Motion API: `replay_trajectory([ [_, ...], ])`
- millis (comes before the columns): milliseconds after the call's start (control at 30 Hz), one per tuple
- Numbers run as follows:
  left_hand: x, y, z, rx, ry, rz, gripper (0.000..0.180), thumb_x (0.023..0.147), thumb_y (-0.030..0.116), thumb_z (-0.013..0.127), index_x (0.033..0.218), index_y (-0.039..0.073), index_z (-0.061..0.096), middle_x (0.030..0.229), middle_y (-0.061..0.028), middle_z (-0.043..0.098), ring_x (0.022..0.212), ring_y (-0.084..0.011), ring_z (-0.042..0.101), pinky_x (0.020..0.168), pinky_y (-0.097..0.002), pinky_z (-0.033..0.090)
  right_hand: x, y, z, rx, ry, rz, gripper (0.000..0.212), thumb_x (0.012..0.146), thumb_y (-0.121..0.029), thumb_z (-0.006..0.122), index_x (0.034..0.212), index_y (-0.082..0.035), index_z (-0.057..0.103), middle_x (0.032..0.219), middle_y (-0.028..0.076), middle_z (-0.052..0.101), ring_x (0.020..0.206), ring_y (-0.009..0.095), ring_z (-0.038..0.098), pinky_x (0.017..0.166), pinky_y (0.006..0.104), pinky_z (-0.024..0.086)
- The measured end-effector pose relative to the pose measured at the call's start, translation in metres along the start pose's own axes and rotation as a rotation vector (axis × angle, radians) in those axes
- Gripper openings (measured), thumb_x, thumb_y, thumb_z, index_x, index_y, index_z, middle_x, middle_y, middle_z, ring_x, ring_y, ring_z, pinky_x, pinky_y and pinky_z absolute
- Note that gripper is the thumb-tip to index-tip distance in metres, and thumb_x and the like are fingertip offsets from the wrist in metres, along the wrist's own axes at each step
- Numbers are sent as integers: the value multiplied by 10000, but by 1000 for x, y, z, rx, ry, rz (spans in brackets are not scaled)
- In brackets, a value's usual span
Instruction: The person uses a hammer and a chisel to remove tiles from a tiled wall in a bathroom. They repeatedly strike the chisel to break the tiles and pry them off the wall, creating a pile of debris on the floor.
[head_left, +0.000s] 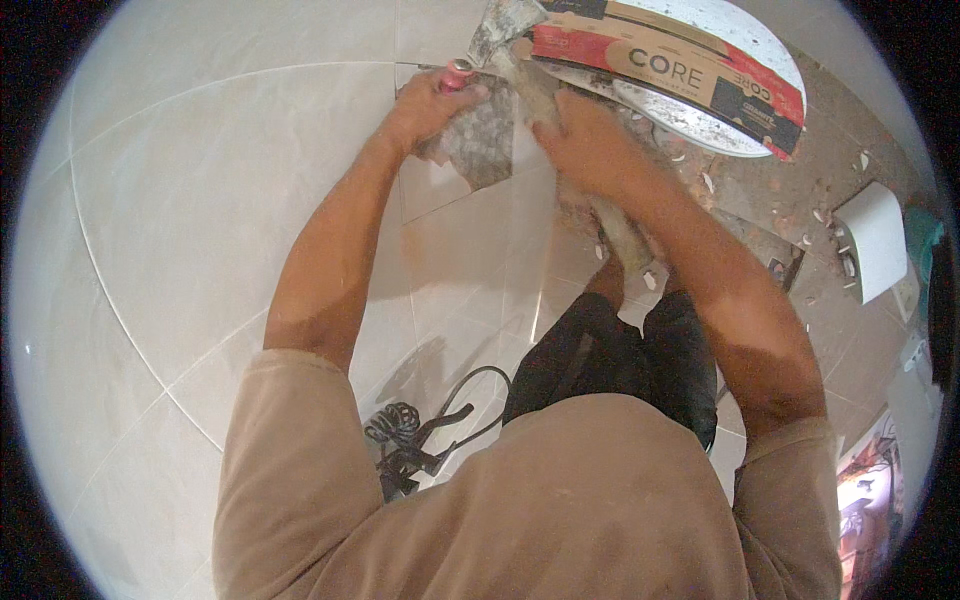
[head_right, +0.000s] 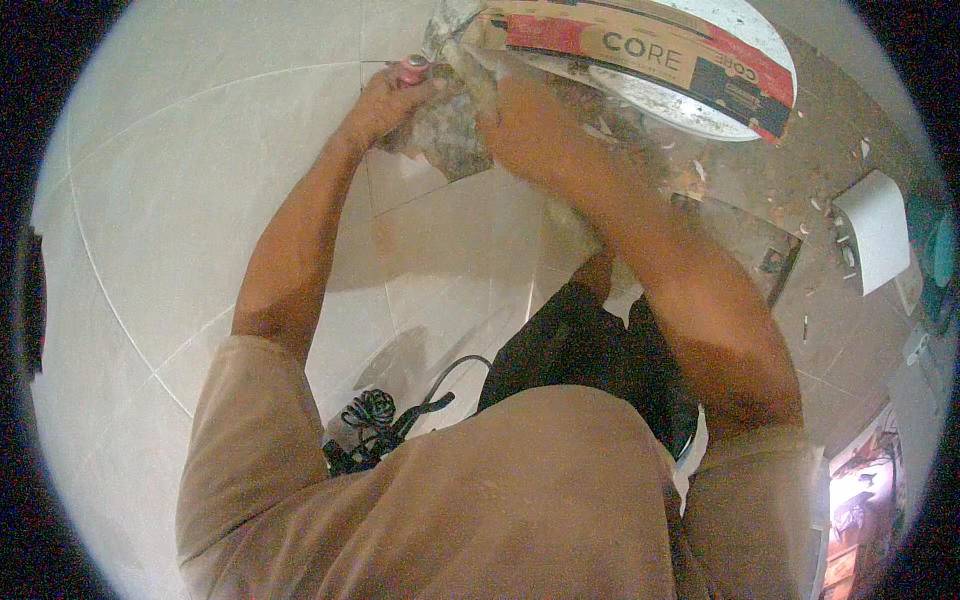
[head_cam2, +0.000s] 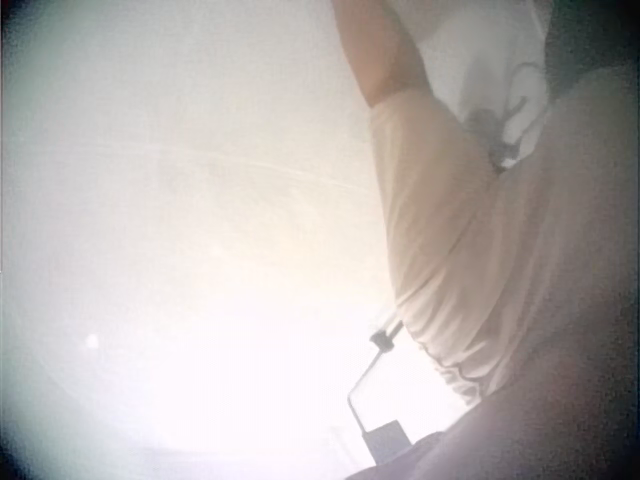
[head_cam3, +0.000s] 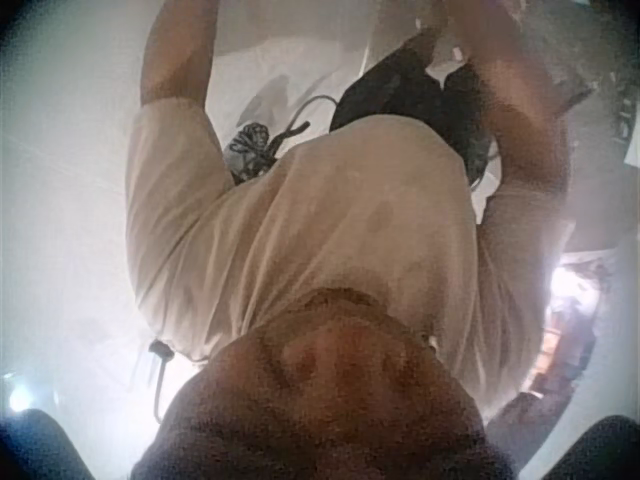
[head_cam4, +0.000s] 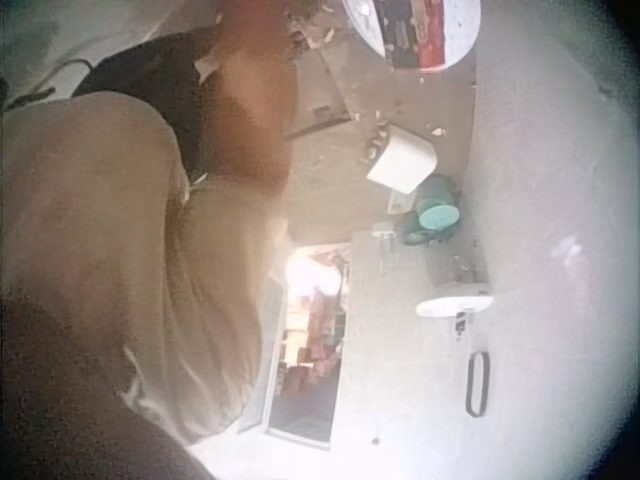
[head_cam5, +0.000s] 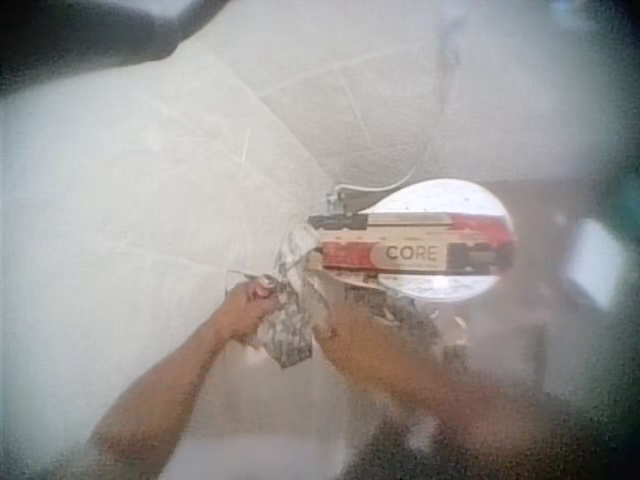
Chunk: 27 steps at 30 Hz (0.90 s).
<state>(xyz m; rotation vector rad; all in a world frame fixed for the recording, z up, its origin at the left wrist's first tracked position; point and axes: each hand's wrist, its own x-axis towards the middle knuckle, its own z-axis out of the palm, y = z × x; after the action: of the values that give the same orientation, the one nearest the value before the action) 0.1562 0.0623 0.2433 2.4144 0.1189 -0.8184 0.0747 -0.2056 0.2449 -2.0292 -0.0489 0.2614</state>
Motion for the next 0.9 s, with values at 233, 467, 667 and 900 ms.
replay_trajectory([
  [233, -17, 12, 4, -71, 76, -138, 450, 849, 413, 794, 1126, 63, 741, 983, -83, 741, 878, -185, 680, 821, -368, 546, 25, -31, -89, 377, 310, 153, 489, 979, -402, 579, 1169, 46, 629, 1086, 288, 691, 1023, 472, 661, 951, 503, 486],
  [467, -10, 20, 0, -34, 52, -112, 420, 900, 383, 775, 1162, 60, 718, 1005, -68, 735, 870, -171, 679, 775, -365, 556, 38, 21, -4, -75, -148, -86, 478, 992, -371, 550, 1177, 64, 619, 1036, 271, 699, 972, 452, 669, 945, 498, 491],
  [667, -13, 12, 1, -73, 102, -115, 463, 834, 393, 808, 1130, 43, 737, 987, -81, 744, 861, -187, 683, 807, -363, 552, 55, -23, -93, 353, 165, 106, 478, 987, -375, 570, 1139, 76, 617, 1033, 276, 696, 980, 442, 672, 921, 513, 502],
  [900, 5, -10, 0, -15, 50, -27, 498, 855, 409, 804, 1171, 35, 710, 1032, -103, 732, 895, -196, 683, 824, -343, 547, 44, 57, 35, -192, 159, -322, 382, 993, -311, 583, 1087, 58, 624, 987, 286, 684, 966, 443, 666, 900, 532, 507],
])
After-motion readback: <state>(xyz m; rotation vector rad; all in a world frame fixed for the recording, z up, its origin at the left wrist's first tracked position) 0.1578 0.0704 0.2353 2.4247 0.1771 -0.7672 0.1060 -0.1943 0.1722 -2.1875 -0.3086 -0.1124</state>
